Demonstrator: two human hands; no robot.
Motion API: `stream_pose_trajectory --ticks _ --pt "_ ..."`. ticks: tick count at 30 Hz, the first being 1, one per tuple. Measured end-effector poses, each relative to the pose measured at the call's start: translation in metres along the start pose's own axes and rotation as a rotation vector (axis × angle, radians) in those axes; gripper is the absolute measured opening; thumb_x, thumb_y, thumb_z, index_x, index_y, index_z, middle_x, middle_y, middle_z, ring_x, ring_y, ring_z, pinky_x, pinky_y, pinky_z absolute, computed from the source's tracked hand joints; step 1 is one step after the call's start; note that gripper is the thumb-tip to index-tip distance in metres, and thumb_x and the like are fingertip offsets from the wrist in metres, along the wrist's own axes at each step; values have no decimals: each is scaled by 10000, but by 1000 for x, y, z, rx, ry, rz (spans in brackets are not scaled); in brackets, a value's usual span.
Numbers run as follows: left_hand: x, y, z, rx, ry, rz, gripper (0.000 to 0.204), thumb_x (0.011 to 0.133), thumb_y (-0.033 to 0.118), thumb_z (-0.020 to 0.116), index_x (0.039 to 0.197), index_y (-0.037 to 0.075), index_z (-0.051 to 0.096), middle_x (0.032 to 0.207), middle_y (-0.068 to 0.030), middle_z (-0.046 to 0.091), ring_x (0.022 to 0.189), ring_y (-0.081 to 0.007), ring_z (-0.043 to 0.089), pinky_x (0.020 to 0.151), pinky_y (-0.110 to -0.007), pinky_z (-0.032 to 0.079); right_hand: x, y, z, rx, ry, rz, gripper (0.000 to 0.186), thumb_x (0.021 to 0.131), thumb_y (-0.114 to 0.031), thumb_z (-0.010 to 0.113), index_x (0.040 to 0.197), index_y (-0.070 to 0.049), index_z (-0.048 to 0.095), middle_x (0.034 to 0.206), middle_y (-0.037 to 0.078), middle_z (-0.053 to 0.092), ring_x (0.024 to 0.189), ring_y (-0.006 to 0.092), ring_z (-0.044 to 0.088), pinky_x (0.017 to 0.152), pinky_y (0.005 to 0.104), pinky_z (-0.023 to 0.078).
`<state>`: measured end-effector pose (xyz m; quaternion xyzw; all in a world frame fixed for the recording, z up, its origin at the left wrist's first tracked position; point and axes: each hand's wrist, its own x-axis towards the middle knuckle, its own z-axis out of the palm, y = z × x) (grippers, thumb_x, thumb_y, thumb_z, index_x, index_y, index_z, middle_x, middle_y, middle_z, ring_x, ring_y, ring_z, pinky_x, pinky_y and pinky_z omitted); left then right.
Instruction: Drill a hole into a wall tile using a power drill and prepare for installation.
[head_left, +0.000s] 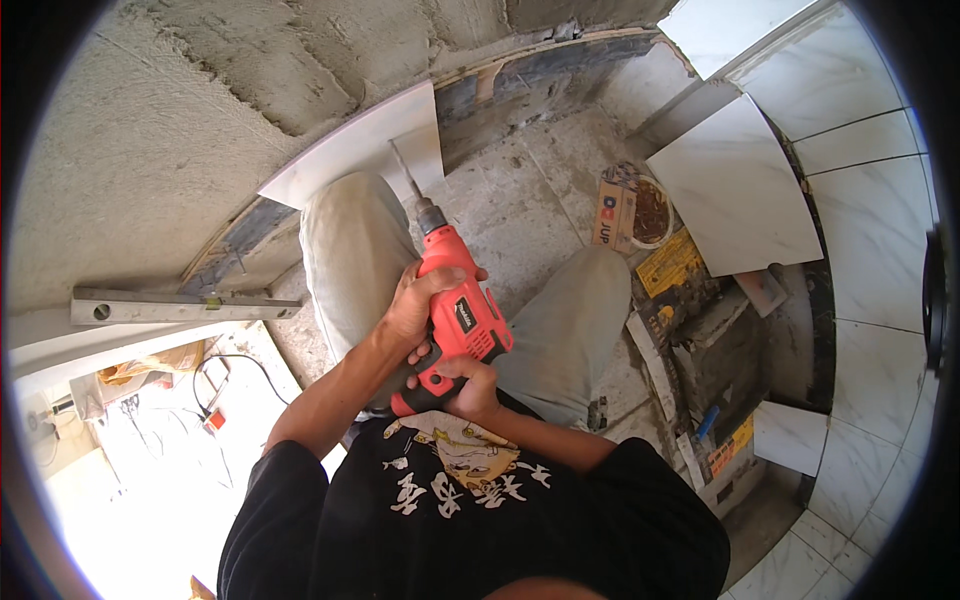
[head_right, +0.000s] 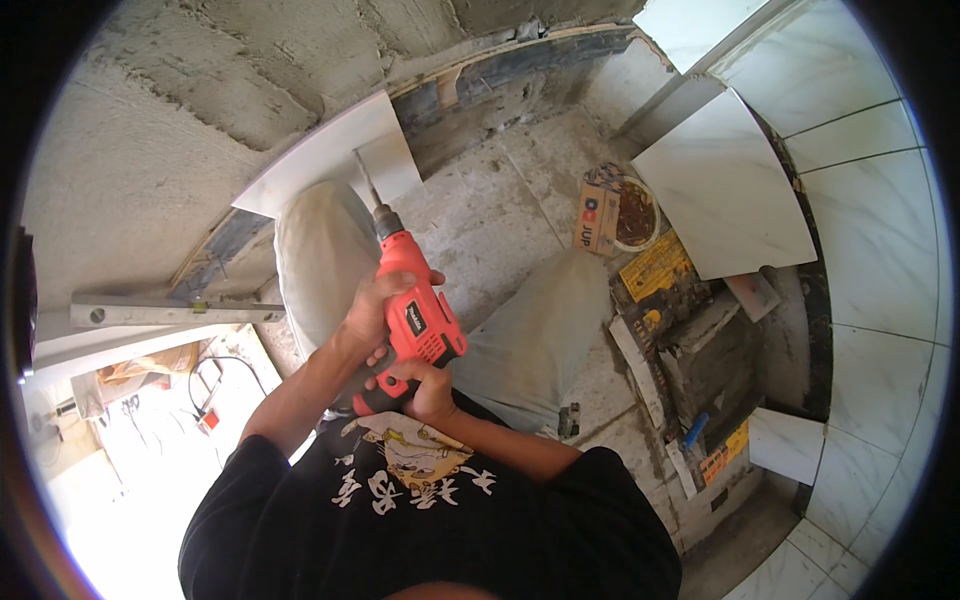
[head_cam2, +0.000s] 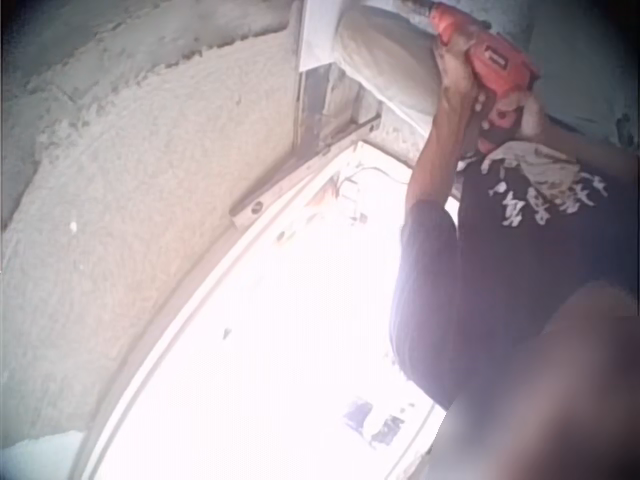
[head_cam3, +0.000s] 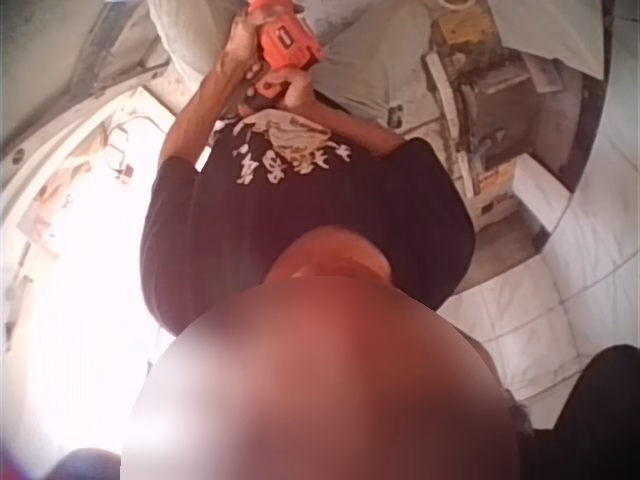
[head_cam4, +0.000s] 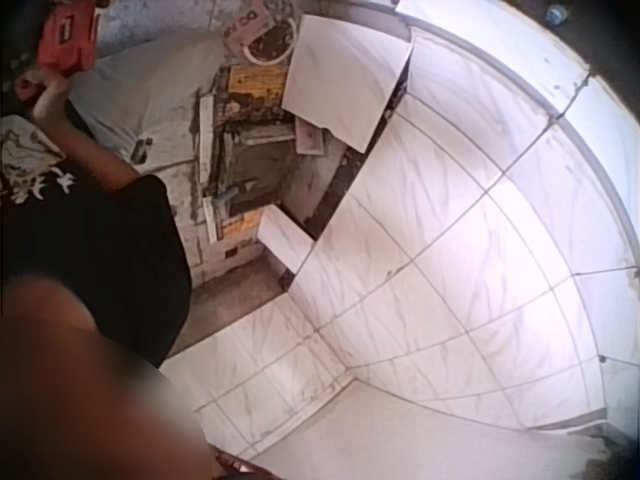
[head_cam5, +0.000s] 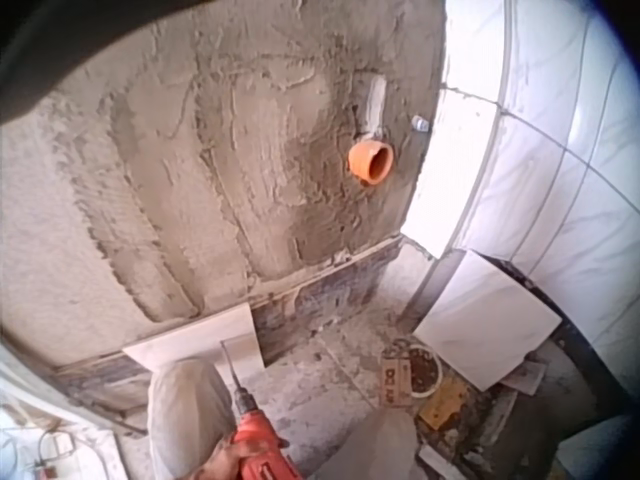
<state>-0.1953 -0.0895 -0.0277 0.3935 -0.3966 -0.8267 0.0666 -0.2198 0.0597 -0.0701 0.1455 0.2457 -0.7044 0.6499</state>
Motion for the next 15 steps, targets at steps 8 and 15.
stream_pose_trajectory --ticks 8,15 --pt "6 -13 -11 -119 -76 8 603 776 384 680 1176 -51 559 1051 -156 681 752 -225 702 670 -330 597 -6 -1 12 -151 44 -93 367 685 -60 570 1043 16 595 902 166 633 744 300 637 729 406 556" --pt "13 -23 -12 -243 -109 67 581 792 339 675 1196 -55 536 1118 -166 666 842 -241 705 728 -350 604 -6 3 6 -159 83 -90 330 690 -53 570 1011 17 600 881 160 636 716 302 640 716 407 560"
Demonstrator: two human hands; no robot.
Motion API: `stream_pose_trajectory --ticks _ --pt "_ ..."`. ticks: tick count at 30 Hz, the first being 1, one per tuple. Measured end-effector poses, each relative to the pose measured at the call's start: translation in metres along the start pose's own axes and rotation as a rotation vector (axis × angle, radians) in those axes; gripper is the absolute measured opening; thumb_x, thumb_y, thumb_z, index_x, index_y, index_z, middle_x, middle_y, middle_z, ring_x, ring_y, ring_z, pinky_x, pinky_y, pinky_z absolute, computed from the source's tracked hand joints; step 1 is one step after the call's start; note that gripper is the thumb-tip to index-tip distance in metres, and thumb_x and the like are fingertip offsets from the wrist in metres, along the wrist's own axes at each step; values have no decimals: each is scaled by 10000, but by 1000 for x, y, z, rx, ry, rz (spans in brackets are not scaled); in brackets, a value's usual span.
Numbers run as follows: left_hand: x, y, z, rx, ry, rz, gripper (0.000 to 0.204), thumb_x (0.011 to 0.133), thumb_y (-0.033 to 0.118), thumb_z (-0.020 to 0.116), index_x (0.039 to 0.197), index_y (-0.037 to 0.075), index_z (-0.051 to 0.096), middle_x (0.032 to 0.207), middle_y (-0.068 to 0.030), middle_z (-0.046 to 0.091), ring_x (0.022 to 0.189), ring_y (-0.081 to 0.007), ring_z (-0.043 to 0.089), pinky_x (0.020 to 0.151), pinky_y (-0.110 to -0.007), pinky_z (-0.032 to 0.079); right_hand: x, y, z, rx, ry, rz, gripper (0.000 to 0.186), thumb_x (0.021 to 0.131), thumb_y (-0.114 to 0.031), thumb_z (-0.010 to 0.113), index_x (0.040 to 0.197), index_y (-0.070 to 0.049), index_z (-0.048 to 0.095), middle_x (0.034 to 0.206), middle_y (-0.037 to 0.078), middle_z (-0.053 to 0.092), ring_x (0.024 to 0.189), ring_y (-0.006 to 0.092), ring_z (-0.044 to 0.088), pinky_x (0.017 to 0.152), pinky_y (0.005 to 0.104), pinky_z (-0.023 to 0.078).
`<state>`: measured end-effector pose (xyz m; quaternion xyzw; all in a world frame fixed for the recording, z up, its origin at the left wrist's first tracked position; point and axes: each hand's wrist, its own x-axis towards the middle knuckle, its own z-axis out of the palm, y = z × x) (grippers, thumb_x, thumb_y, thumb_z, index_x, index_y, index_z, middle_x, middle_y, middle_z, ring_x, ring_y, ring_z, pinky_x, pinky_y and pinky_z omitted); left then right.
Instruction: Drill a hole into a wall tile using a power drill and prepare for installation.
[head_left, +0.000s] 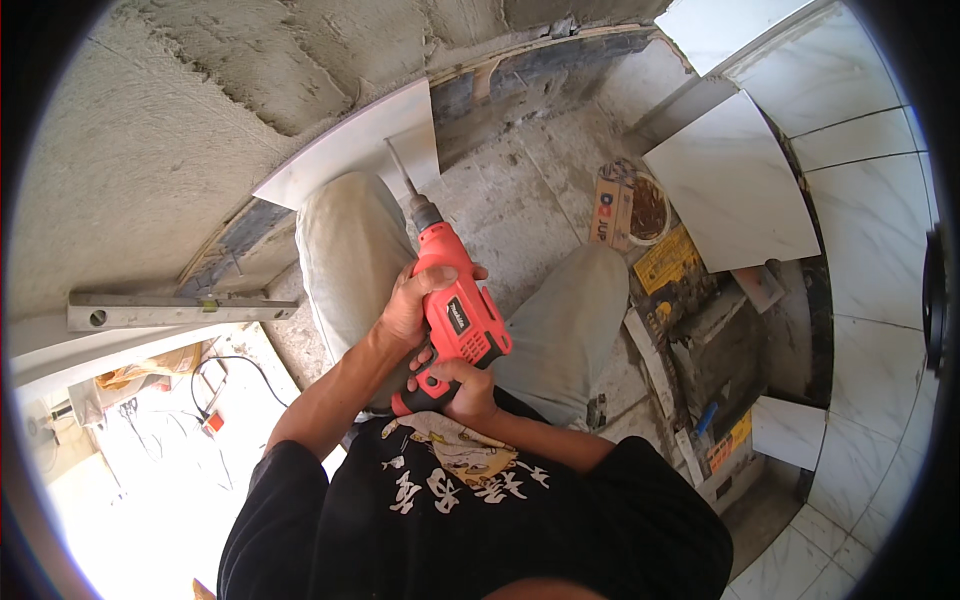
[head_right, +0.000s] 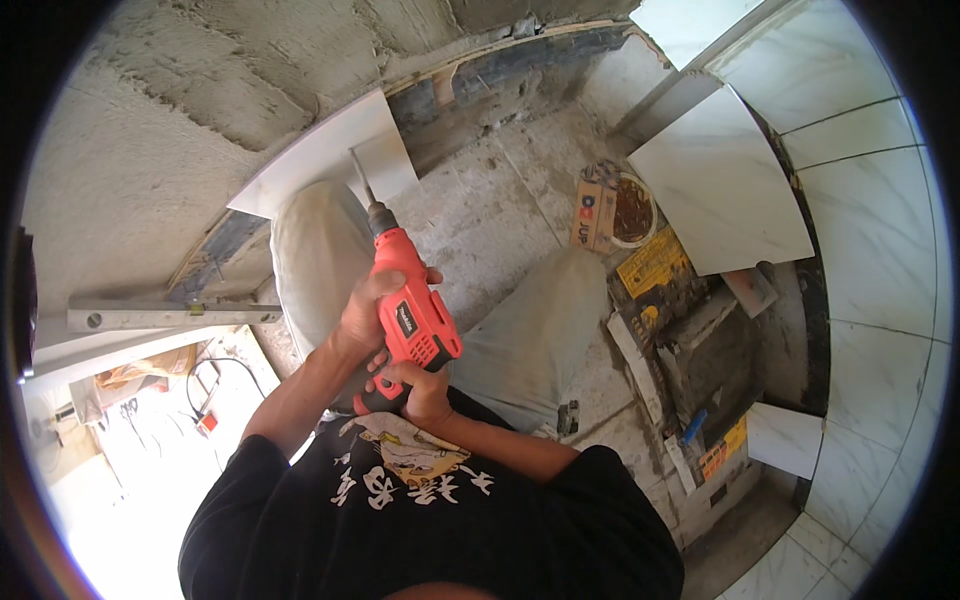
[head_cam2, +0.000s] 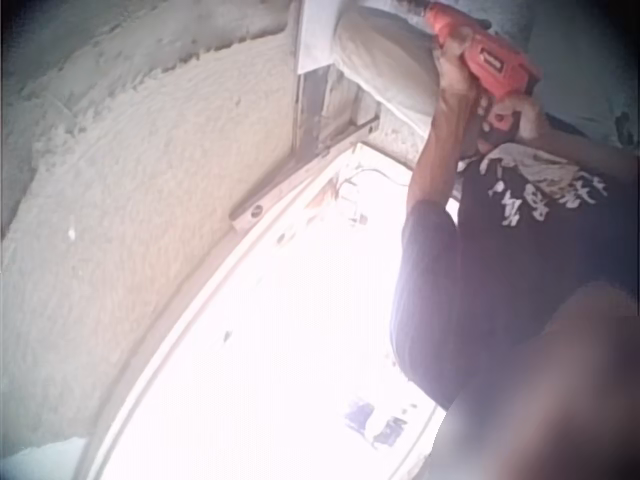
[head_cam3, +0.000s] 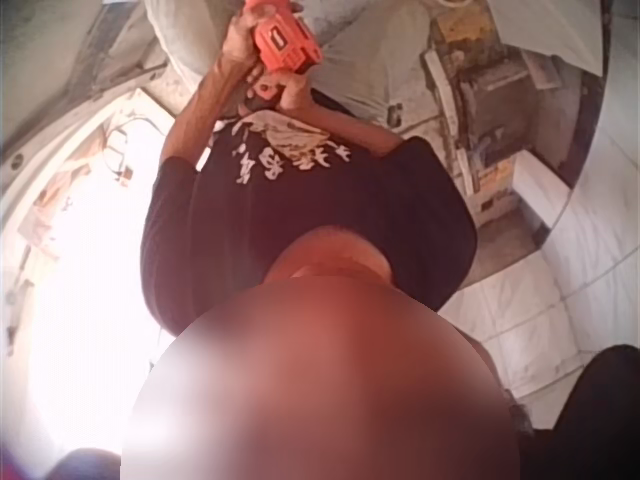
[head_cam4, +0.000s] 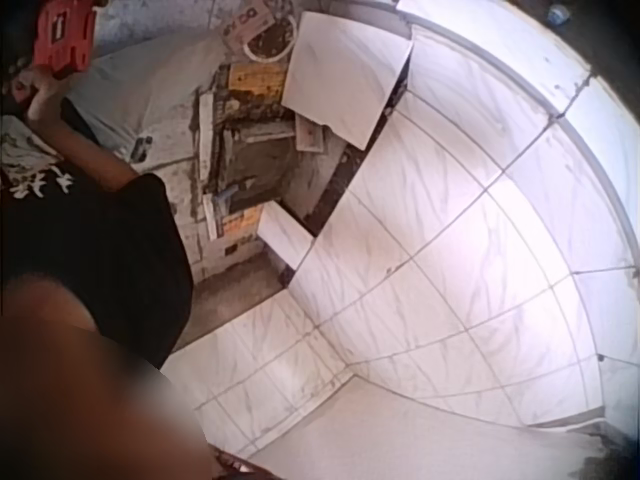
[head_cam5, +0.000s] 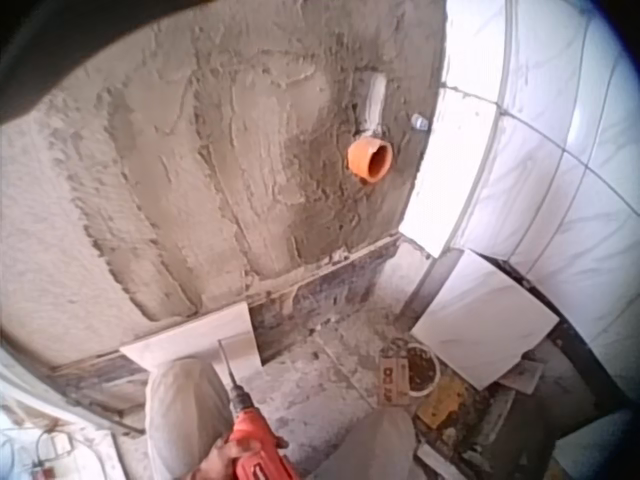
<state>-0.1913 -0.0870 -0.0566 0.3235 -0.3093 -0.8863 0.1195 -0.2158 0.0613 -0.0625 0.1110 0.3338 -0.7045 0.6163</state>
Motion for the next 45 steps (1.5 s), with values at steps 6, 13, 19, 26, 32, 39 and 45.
stream_pose_trajectory --ticks 6,13,19,26,32,39,45 --pt "0 1 -5 9 -18 -21 576 795 339 670 1191 -63 552 1122 -171 668 838 -241 704 722 -346 601 -1 -2 1 -31 3 -4 310 695 -55 571 993 26 605 874 163 638 705 308 648 712 412 563" --pt "3 -2 -9 67 7 -14 609 784 391 665 1180 -63 577 1057 -172 684 792 -239 703 675 -335 598 1 -3 0 -24 -30 -5 346 694 -59 567 1028 31 596 884 178 642 706 308 649 710 411 565" --pt "-15 25 13 259 53 -134 574 787 416 669 1127 -44 621 832 -132 699 485 -169 603 402 -278 496 6 2 -8 31 -77 48 392 686 -114 573 1054 19 580 936 170 642 750 313 646 751 412 555" --pt "-3 9 10 293 141 -48 516 793 413 707 1083 -8 635 777 -105 681 425 -152 556 335 -285 439 12 -13 -16 121 -155 176 373 677 -132 588 1027 -3 580 957 140 608 844 297 608 810 415 536" --pt "-1 5 1 314 123 -4 491 808 397 712 1074 -7 634 835 -111 697 601 -175 650 552 -309 552 7 -22 -7 72 -140 151 440 658 -132 582 1075 7 576 961 146 622 893 315 623 821 447 542" --pt "-4 5 5 191 35 12 429 826 346 703 1059 -11 653 878 -120 708 684 -186 684 644 -303 567 15 -19 -26 86 -209 199 485 631 -95 587 1103 12 562 975 141 616 933 322 627 846 449 541" --pt "-1 4 4 173 46 12 456 821 336 690 1100 -23 657 904 -142 717 672 -199 684 612 -301 567 14 -21 -23 27 -223 196 458 647 -83 562 1093 20 574 1011 169 623 876 317 635 852 421 540"
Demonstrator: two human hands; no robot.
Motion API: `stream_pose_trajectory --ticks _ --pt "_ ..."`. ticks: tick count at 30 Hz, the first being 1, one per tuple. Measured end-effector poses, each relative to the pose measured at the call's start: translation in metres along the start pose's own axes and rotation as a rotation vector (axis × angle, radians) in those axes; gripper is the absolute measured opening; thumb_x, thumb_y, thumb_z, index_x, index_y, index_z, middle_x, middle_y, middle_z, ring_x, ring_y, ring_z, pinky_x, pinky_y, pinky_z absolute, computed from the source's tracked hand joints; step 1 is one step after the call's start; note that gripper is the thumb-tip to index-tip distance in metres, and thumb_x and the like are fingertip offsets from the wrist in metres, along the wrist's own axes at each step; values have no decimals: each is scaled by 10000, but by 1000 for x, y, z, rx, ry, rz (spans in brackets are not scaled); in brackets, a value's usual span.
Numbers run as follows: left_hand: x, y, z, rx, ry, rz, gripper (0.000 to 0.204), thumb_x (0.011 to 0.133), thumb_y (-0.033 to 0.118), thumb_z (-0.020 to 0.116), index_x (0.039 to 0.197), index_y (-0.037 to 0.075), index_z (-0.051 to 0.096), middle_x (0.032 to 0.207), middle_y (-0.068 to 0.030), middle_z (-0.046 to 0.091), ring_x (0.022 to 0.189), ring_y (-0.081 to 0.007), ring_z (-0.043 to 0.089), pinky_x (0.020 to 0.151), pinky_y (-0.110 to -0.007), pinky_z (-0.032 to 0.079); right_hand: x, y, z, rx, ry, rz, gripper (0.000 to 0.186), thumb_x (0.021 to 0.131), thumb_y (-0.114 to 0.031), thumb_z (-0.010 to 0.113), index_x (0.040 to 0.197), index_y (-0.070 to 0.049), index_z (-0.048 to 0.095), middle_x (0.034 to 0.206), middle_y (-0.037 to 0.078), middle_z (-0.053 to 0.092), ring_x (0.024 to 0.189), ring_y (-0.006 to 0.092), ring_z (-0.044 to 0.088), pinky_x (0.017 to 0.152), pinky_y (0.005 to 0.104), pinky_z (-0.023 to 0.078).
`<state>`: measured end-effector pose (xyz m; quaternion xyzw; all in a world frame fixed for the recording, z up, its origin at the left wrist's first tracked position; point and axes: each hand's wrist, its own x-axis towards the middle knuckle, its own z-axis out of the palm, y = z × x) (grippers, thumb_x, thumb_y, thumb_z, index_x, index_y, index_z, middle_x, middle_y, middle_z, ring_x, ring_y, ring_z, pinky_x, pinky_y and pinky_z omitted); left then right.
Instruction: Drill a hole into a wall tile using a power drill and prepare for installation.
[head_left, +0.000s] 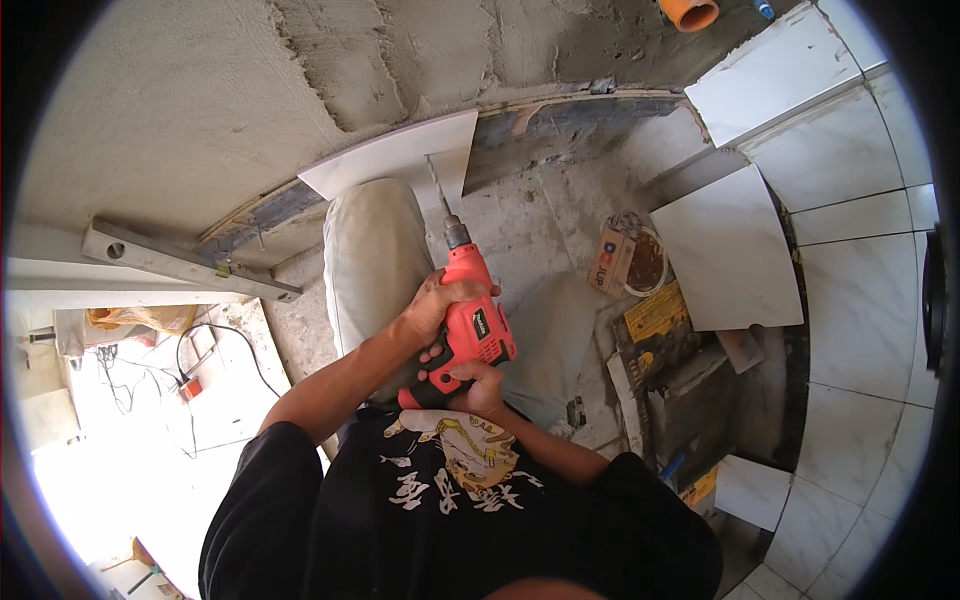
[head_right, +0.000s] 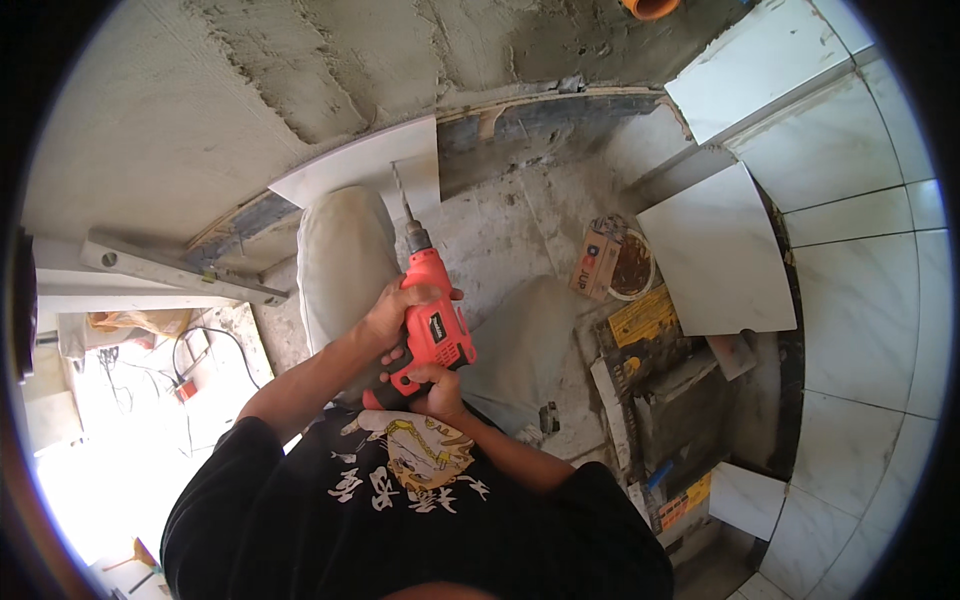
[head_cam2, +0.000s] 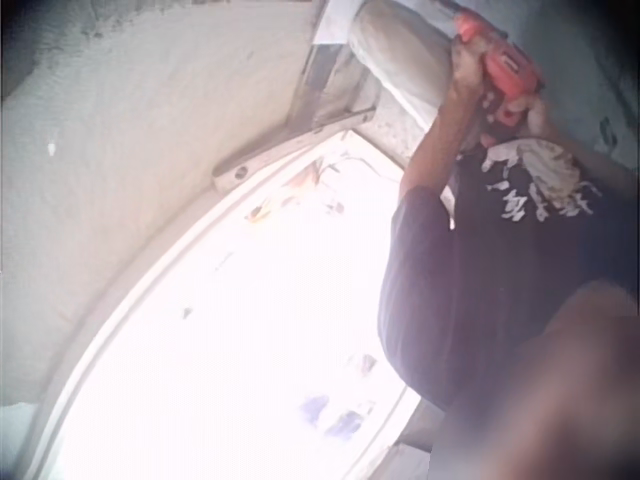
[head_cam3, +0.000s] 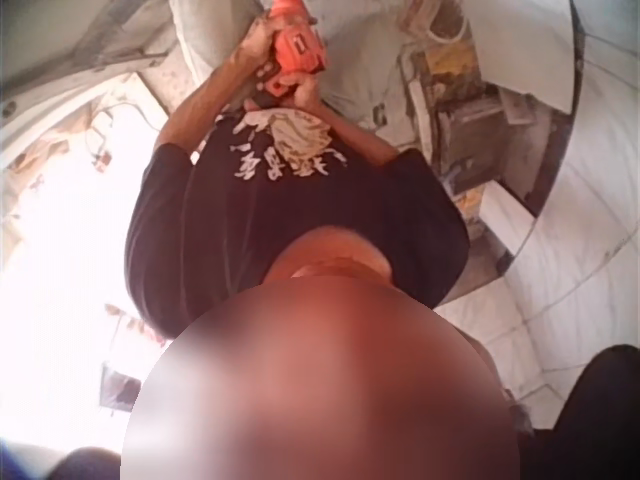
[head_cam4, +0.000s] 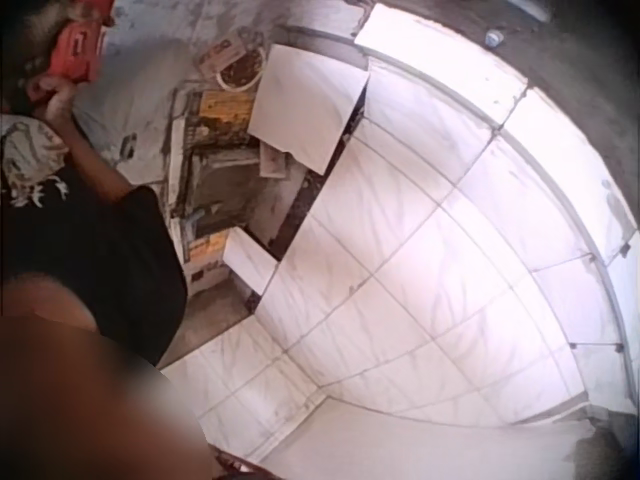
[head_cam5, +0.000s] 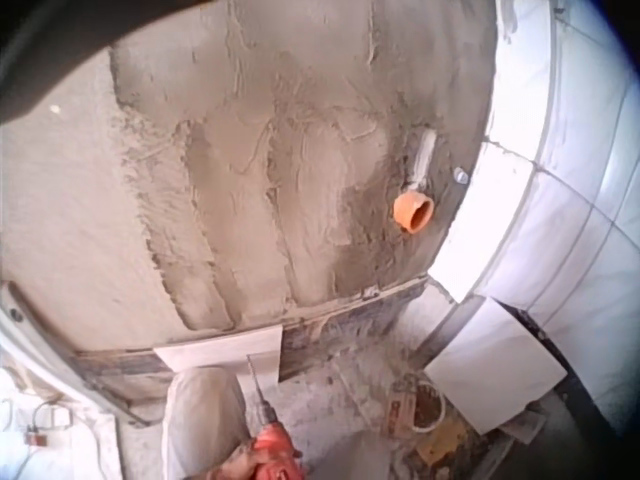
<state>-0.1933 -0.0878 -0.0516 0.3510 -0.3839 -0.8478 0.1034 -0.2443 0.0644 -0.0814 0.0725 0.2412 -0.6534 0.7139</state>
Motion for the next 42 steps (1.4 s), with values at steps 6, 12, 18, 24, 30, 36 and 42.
stream_pose_trajectory --ticks 6,12,18,24,30,36,42 --pt "-6 12 5 17 -40 -67 545 793 356 667 1155 -49 626 936 -173 724 677 -209 691 605 -302 574 -2 2 3 -10 38 -35 427 660 -76 574 1076 21 569 1014 185 636 880 322 648 869 424 539" --pt "-1 4 5 -63 -29 -34 566 768 356 695 1140 -63 614 954 -182 712 782 -248 706 731 -335 589 -1 10 -6 12 63 29 382 666 -90 572 1033 17 573 984 183 638 925 307 635 893 410 522" --pt "4 -3 0 -59 -43 0 570 773 359 699 1137 -69 604 949 -184 705 824 -259 711 776 -353 589 -1 9 -6 -67 81 -10 355 671 -102 572 1008 12 576 954 177 655 929 275 630 907 384 516" --pt "2 -1 3 -68 -22 -2 555 774 355 696 1128 -63 610 941 -178 705 805 -253 708 767 -349 589 1 12 -11 -69 55 -40 348 681 -99 576 1012 8 579 970 173 660 926 267 632 903 377 523" --pt "0 2 2 -66 -37 -23 554 772 357 696 1124 -62 611 930 -176 707 793 -248 707 753 -338 589 -2 8 -4 -78 88 -2 365 680 -93 572 1031 8 588 989 170 665 923 260 635 883 378 538" --pt "1 1 2 -71 -37 -24 558 768 359 699 1122 -63 611 927 -179 707 778 -247 708 737 -333 591 -1 10 -3 -67 93 -23 366 682 -78 564 1034 15 600 997 168 671 928 266 640 901 375 531" --pt "-5 10 7 -57 -30 -39 563 764 364 703 1119 -62 611 924 -179 709 777 -246 709 735 -333 593 -2 8 -1 -84 114 -22 361 681 -67 561 1028 26 607 988 166 674 958 268 641 910 373 524"
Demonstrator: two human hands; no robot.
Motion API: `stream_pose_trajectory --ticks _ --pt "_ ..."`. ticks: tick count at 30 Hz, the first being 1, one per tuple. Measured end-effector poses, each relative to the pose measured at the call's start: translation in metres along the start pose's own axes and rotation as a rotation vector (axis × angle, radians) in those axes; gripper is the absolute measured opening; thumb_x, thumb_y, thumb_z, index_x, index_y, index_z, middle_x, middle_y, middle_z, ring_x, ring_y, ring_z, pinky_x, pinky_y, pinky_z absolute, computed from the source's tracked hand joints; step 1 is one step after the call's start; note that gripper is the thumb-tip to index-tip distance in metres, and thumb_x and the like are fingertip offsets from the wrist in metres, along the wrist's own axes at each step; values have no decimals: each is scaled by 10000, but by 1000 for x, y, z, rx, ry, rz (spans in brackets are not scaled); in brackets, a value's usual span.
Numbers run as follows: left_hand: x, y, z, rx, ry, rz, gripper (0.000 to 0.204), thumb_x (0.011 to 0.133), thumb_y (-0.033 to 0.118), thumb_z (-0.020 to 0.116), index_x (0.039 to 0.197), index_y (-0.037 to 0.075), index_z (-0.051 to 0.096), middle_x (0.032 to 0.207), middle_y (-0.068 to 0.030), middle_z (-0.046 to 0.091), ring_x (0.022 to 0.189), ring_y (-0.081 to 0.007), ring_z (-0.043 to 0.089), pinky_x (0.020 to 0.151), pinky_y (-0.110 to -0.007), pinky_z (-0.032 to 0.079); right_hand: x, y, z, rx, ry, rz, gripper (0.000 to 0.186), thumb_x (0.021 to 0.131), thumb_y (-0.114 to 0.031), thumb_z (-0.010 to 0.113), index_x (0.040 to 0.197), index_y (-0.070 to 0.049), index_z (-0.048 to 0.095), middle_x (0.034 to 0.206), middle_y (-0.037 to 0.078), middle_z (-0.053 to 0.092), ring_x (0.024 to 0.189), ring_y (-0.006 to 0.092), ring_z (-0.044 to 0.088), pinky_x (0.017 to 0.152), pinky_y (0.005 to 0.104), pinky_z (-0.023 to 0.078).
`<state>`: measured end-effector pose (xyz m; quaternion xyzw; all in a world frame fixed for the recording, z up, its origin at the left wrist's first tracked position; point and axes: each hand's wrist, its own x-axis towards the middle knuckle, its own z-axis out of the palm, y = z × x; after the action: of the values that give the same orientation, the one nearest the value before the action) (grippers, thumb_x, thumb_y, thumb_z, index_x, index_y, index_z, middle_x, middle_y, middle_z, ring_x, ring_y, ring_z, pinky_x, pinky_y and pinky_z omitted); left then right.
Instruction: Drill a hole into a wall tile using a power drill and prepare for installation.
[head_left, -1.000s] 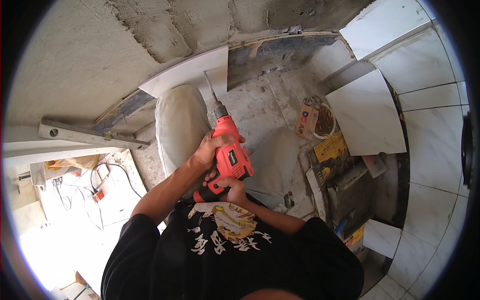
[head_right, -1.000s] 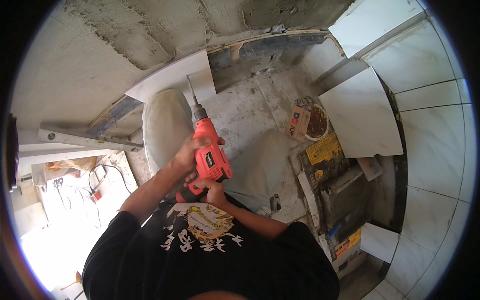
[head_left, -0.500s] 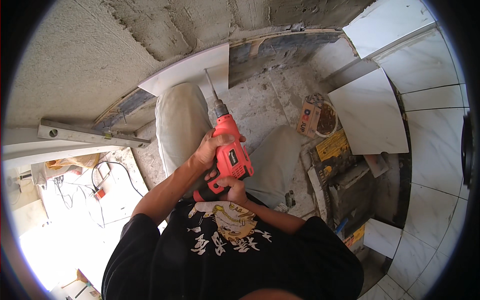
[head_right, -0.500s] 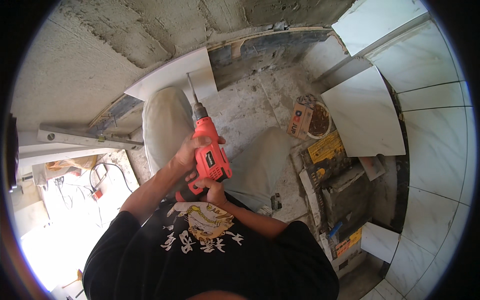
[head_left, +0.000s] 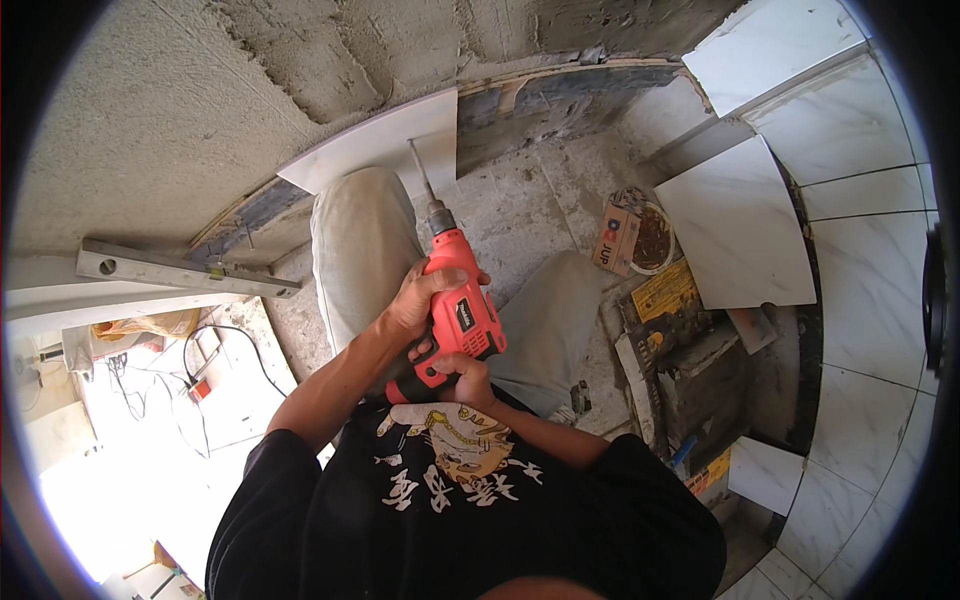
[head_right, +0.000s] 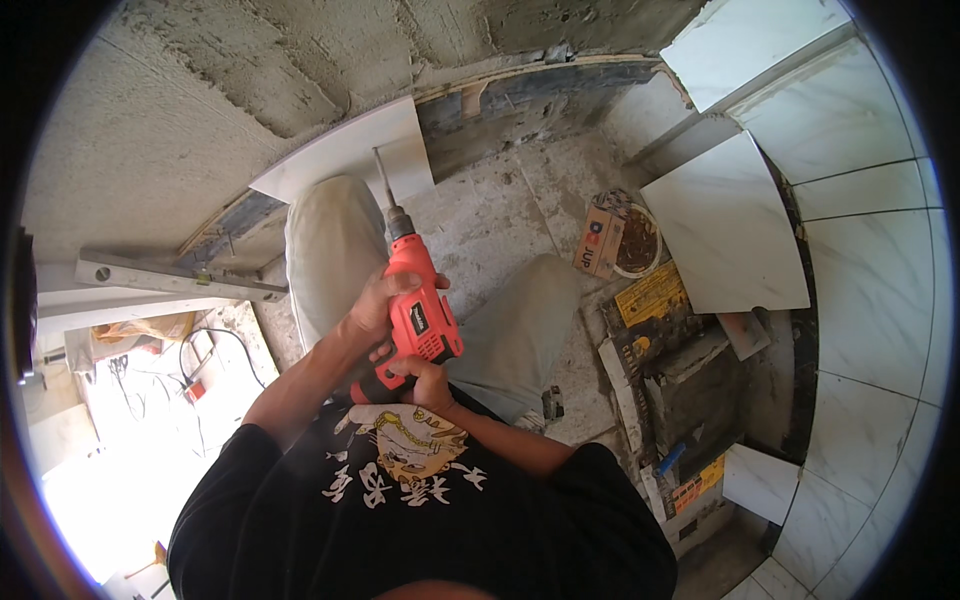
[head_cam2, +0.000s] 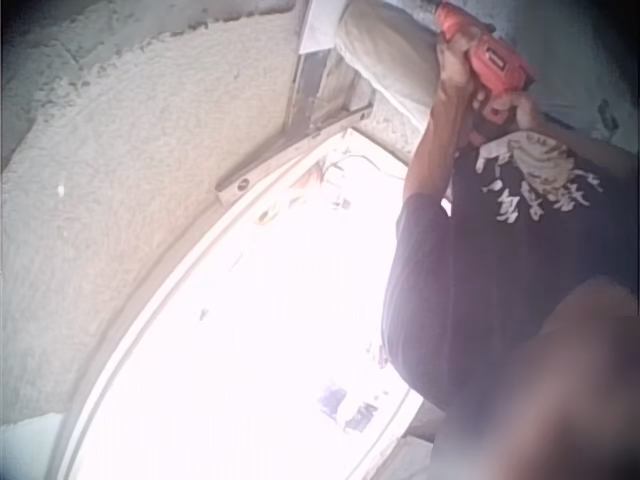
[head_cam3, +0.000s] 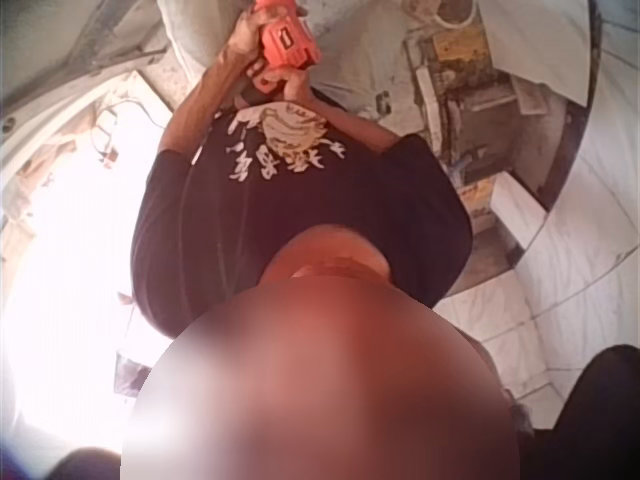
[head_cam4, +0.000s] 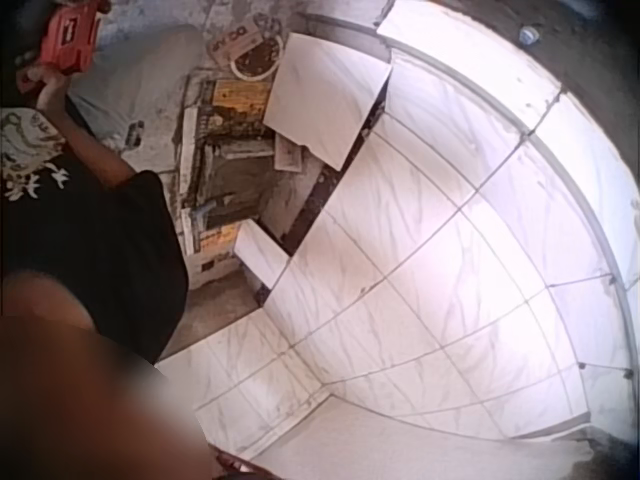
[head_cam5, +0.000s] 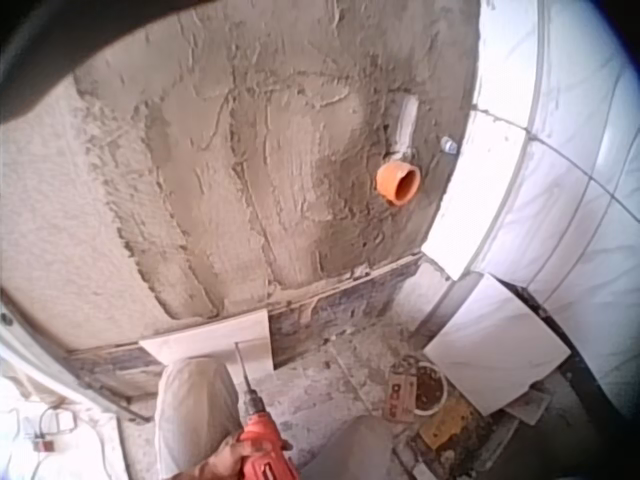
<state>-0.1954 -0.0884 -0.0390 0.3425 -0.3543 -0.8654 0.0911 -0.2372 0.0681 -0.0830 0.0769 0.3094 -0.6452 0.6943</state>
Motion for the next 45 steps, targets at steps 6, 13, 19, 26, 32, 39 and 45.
stream_pose_trajectory --ticks 6,13,19,26,32,39,45 --pt "3 -7 -6 30 7 19 556 776 388 684 1117 -47 618 910 -174 711 724 -224 699 680 -321 590 2 2 -2 46 -35 -11 378 691 -68 556 1050 41 606 1006 155 665 1001 279 641 972 371 486" --pt "6 -12 -8 118 49 49 561 797 429 644 1114 -33 638 881 -156 715 639 -196 670 590 -299 563 3 3 1 121 -62 -41 364 695 -15 565 1054 34 595 999 147 653 994 272 636 949 358 491" --pt "4 -6 -3 55 26 33 512 800 353 679 1108 -51 618 917 -161 704 731 -224 695 682 -331 590 -1 -3 2 75 -10 2 355 692 -49 559 1035 33 601 994 152 652 951 264 633 893 359 518" --pt "9 -15 -9 -37 18 57 490 790 296 712 1096 -69 595 1022 -173 686 852 -253 708 758 -369 602 2 -1 -4 30 -11 -21 323 689 -77 563 992 25 611 961 162 666 894 252 629 855 348 523" --pt "9 -13 -8 -7 11 56 518 798 308 698 1128 -78 597 948 -175 700 799 -257 711 744 -364 599 3 2 -8 9 -6 -28 358 685 -93 569 1020 30 601 966 169 664 949 283 643 913 387 518" --pt "5 -6 -5 30 -16 7 552 832 378 709 1153 -57 600 968 -166 700 829 -262 711 739 -373 599 3 -3 -5 69 -75 17 410 692 -89 569 1083 33 588 999 158 652 998 310 649 944 423 524" --pt "25 1 -13 -210 56 -119 581 853 512 743 1134 22 606 1118 -136 667 1039 -245 662 881 -418 565 6 -1 -1 157 -102 38 429 684 -56 581 1109 5 571 1014 135 633 1023 309 631 985 495 514"
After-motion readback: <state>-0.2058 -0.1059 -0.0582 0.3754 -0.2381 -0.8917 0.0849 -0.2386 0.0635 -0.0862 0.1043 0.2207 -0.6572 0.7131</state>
